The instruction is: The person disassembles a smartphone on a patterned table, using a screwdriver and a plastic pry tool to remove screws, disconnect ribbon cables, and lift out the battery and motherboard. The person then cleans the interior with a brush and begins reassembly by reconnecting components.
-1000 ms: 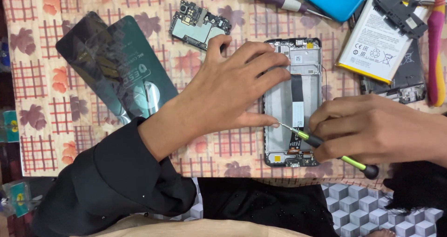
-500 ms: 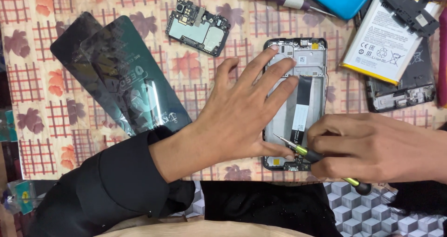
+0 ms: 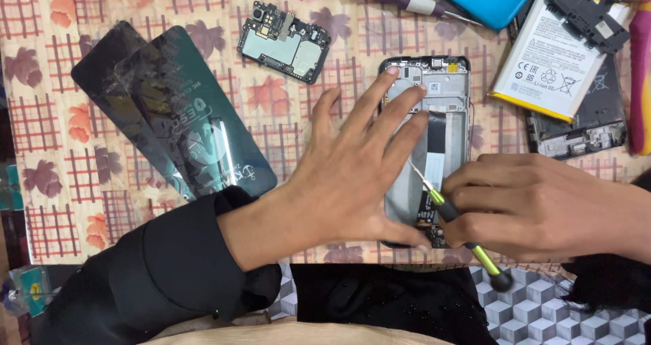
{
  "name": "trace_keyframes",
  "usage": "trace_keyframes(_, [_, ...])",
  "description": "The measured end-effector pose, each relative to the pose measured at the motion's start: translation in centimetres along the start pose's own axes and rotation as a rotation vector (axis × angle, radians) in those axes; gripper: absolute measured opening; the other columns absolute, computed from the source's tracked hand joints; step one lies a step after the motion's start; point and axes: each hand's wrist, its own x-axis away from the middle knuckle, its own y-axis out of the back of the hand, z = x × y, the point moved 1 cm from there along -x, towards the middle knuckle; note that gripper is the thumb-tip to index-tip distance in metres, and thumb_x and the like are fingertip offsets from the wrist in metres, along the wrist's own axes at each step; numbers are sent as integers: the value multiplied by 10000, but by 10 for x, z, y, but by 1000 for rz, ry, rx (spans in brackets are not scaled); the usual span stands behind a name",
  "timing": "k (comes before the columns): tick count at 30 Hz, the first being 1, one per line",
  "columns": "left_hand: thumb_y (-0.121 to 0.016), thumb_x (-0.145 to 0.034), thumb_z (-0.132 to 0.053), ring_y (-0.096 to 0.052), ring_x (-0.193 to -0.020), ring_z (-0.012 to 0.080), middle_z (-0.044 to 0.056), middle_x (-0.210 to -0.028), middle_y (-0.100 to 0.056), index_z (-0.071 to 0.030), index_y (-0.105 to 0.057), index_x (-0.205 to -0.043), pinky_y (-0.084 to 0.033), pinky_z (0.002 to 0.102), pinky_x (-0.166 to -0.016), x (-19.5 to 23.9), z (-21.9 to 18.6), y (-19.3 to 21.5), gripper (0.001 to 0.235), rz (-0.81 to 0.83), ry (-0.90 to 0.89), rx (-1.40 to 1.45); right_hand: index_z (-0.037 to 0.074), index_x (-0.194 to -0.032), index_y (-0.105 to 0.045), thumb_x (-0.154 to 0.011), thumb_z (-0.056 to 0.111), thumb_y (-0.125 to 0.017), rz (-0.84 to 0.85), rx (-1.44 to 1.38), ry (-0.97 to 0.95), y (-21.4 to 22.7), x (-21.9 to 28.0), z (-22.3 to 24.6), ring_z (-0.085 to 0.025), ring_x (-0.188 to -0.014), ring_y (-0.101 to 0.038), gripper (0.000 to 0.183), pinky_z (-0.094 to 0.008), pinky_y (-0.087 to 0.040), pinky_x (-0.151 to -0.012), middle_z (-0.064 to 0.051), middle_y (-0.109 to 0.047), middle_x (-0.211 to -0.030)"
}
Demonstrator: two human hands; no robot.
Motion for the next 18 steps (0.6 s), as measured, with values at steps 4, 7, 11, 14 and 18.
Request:
trace_keyframes(4, [-601,-583,-981,-161,-1500,432,222,-1570,-312,69,-525,-1397,-254,829,-994,3,-6,0,1330,11,25,-7,151,-1036,-651,-839,226,-749,-17,151,42,-1,-2,6,-251,-896,-738,232,-365,-612,-672,-42,-734,-868])
trace_keyframes(7, [-614,-548,-981,-149,-1500,434,224,-1571,-299,69,-517,-1398,-254,839,-997,2,-6,-1,1355,23,35,6,168,-1065,-668,-860,200,-740,-17,285,105,-1,-1,15,-248,-872,-746,219,-364,-615,-655,-39,-749,-862])
trace_keyframes(11, [-632,-526,-971,-150,-1504,431,218,-1576,-295,61,-510,-1404,-256,842,-1003,2,-6,-1,1361,15,38,7,183,-1138,-686,-916,216,-708,-14,376,116,-7,5,27,-242,-915,-739,225,-372,-604,-696,-59,-742,-913])
trace_keyframes(14, [-637,-546,-973,-150,-1506,431,221,-1580,-292,65,-507,-1401,-253,847,-1004,2,-7,0,1351,22,42,26,146,-1124,-697,-898,183,-690,-36,433,120,-9,11,35,-246,-931,-747,229,-349,-604,-692,-71,-735,-905])
trace_keyframes(18, [-645,-561,-953,-150,-1509,430,217,-1579,-293,56,-510,-1404,-256,842,-1006,2,-7,0,1321,33,45,21,133,-1116,-696,-877,194,-675,-34,444,94,-11,11,41,-257,-958,-748,248,-357,-609,-711,-69,-742,-909])
